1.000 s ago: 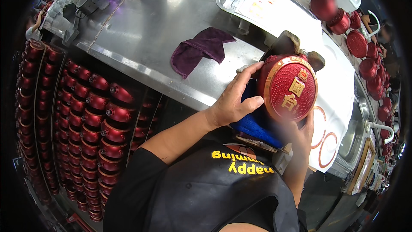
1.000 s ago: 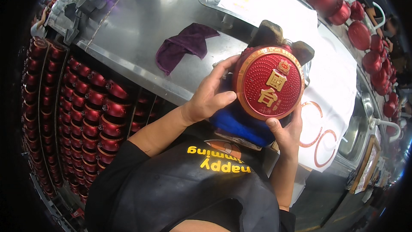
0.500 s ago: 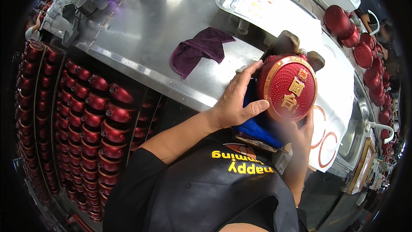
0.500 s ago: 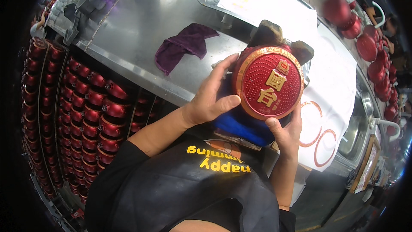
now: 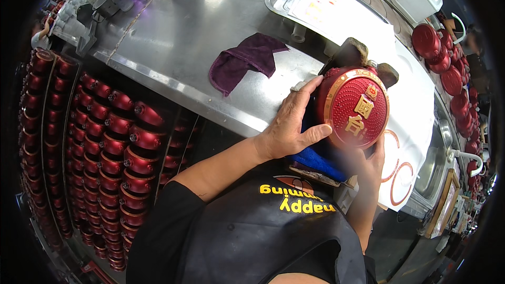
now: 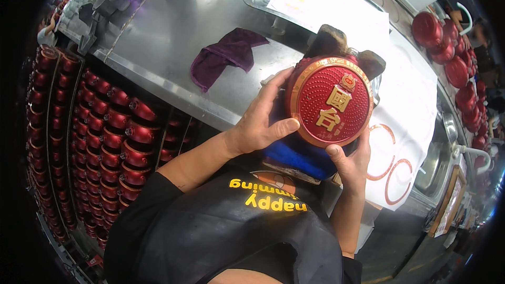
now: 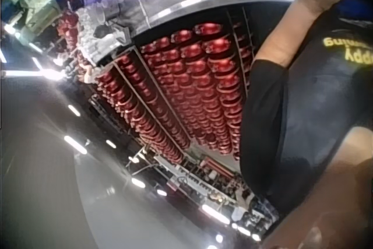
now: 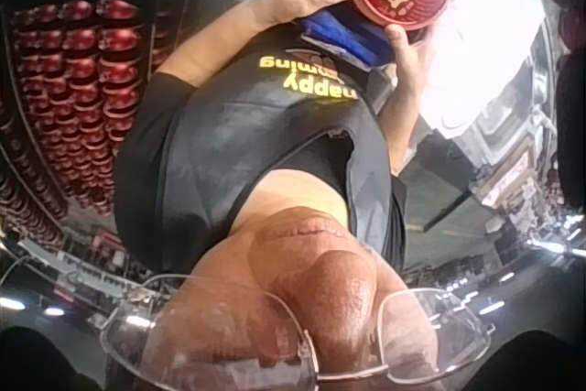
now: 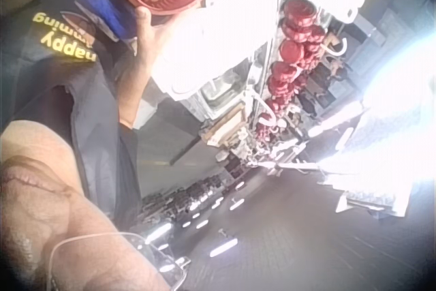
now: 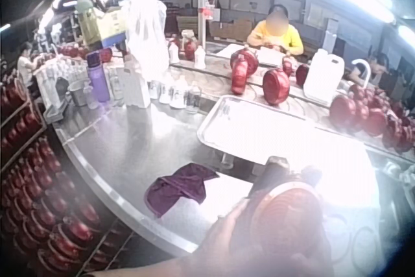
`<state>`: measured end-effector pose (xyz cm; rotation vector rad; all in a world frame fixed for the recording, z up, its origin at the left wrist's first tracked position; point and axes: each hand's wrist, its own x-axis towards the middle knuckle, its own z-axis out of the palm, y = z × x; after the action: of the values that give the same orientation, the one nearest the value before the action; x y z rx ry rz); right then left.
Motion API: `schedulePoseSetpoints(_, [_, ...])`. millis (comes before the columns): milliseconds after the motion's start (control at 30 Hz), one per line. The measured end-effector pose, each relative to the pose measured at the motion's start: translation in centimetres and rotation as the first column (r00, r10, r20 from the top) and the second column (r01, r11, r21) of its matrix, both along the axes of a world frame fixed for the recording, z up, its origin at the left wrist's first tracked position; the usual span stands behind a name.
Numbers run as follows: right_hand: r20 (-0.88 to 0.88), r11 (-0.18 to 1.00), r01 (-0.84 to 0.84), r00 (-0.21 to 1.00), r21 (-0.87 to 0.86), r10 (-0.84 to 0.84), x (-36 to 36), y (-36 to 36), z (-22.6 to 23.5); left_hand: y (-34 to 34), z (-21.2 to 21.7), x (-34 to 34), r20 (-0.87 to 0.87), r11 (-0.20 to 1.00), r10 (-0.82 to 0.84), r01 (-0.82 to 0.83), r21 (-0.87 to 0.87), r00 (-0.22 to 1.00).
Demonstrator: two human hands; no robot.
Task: The person applies gold decorative stickers to the top surface of a red cylindrical object, then uses a green sponge and a purple cloth to rub and wipe the surface. The person repeats this process on a second red object.
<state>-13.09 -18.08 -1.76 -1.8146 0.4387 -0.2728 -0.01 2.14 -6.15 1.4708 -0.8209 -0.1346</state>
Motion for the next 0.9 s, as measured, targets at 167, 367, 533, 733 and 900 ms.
schedulePoseSetpoints(167, [0.004,1.000,-0.001,1.000,0.030,0.001,0.01,0.15,0.09,-0.25,0.41,-0.20,0.021,0.997,0.051,-0.052,0.061,0.998])
schedulePoseSetpoints(367, [0.002,0.999,-0.007,1.000,0.034,0.007,-0.02,0.05,0.02,-0.31,0.45,-0.21,0.059,0.994,0.047,-0.053,0.097,0.997])
schedulePoseSetpoints(533, [0.006,0.999,-0.010,1.000,0.035,0.010,-0.01,-0.05,-0.14,-0.28,0.40,-0.14,0.047,0.996,0.035,-0.039,0.081,0.998])
schedulePoseSetpoints(733, [-0.022,1.000,0.005,1.000,0.000,-0.005,0.01,-0.03,-0.02,-0.25,0.20,-0.24,0.066,0.995,0.037,-0.043,0.094,0.997])
schedulePoseSetpoints(900, [-0.022,1.000,-0.004,1.000,0.004,0.004,-0.03,-0.05,-0.08,-0.36,-0.01,-0.06,0.120,0.992,0.054,-0.067,0.106,0.991])
